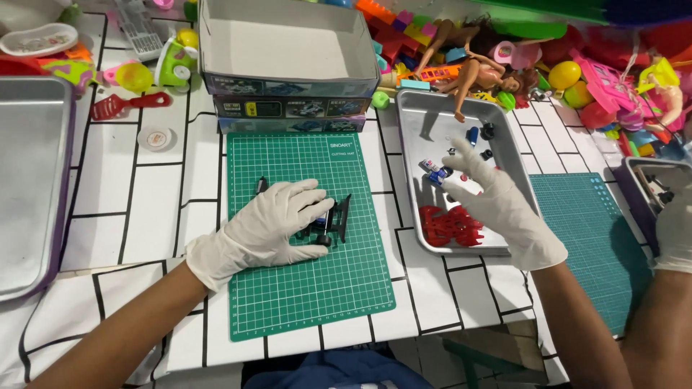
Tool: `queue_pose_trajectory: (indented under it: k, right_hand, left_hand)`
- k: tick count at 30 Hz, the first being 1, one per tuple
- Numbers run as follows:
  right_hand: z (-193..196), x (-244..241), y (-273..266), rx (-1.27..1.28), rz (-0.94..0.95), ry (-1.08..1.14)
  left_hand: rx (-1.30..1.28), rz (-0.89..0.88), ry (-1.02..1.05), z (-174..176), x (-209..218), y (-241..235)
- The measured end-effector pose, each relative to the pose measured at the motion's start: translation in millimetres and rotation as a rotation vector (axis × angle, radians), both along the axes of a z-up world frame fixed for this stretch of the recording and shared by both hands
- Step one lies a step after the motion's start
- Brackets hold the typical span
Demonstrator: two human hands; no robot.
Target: Assembling a mini 4WD toy car by fitting gears, motor, and chassis components together on a cutting mat.
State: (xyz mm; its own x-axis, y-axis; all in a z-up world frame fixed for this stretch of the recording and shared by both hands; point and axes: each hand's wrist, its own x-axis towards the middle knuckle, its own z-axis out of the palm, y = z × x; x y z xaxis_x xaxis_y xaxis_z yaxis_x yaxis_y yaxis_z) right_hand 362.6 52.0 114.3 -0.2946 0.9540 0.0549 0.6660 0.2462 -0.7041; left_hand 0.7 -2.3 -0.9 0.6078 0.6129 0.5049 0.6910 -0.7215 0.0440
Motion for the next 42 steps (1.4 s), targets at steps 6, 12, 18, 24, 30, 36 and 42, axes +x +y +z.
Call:
queue_pose_trajectory:
  k: [6,12,18,24,30,36,42]
  right_hand:
    - [-66.4,79.2,92.7,0.086,-0.288,-0.208]
    - [-106.3,127.7,155.1,-0.044,-0.333,-0.438]
    - [-145.9,143.4,169.0,0.129,-0.292,-0.401]
    - [-147.0,144.3,162.8,0.173,-0.266,-0.450]
    - [-149.0,138.8,165.4,0.228,-0.278,-0.502]
    - [-130.6,120.6,147.5,0.185,-0.352,-0.426]
    - [-126.3,119.0,144.6,0.144,-0.382,-0.334]
  left_hand:
    - [0.015,0.008,0.006,1.4,-0.4,0.6]
    - [-0.012,0.118,0.062,-6.5,-6.3,8.9]
    - [0.017,0.187,0.110,2.0,-2.8,3.1]
    - [0.127,0.010,-0.065,7.5,6.3,-2.6]
    - [0.092,-0.072,-0.124,4.1,11.8,-2.5]
    - [0.047,-0.143,-0.153,10.6,13.2,-8.2]
    - [0.022,-0.168,-0.198,15.4,14.1,-6.8]
